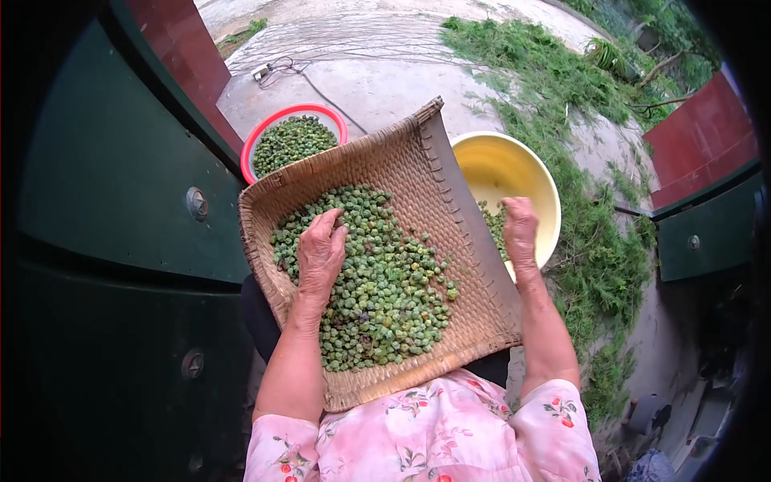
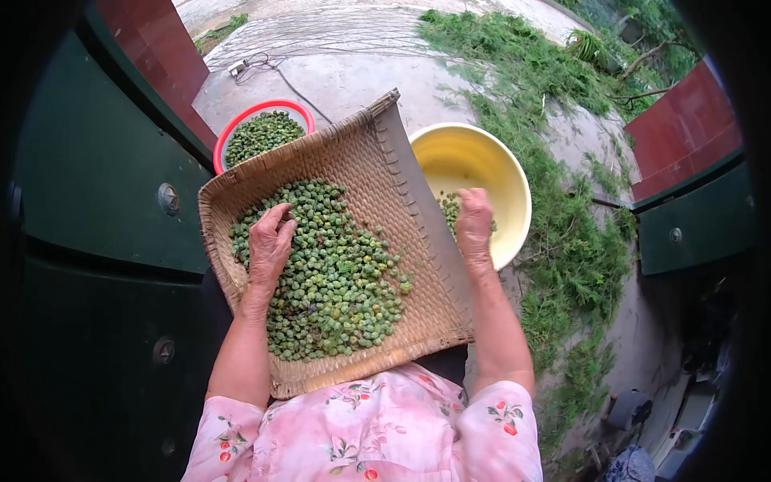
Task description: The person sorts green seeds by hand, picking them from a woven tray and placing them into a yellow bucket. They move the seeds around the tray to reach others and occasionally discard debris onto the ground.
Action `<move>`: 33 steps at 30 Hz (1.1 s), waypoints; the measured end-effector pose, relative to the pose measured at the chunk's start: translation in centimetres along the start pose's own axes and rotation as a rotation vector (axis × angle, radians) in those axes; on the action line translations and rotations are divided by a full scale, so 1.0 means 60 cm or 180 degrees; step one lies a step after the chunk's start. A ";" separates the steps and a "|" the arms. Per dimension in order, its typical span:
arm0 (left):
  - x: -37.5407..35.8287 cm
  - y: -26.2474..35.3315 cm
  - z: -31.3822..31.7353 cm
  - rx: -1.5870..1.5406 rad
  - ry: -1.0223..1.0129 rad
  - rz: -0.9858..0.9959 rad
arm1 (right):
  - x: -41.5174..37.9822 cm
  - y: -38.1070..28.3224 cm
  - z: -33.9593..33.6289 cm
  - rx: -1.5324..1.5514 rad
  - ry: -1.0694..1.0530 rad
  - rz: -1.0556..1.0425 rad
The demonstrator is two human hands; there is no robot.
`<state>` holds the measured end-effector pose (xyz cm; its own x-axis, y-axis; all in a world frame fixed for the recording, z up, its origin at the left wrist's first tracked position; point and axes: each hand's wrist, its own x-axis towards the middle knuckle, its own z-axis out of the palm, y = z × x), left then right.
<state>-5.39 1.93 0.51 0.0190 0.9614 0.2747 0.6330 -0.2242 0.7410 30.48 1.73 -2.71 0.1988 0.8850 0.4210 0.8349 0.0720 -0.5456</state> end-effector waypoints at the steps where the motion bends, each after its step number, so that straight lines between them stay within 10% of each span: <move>1: 0.000 0.000 0.000 0.0014 -0.0005 0.0010 | -0.006 -0.031 0.018 0.0156 0.0137 -0.0339; 8: 0.000 -0.001 0.001 -0.0033 -0.0011 -0.0089 | -0.059 -0.161 0.095 0.0245 -0.1186 -0.0178; 33: 0.000 0.003 0.000 0.0243 0.0134 0.0295 | -0.058 -0.175 0.154 0.0000 -0.1108 -0.0641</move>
<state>-5.31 1.88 0.64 0.0486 0.9292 0.3664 0.6872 -0.2973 0.6628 16.27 2.14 -5.15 -0.1547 0.9561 0.2489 0.8394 0.2601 -0.4772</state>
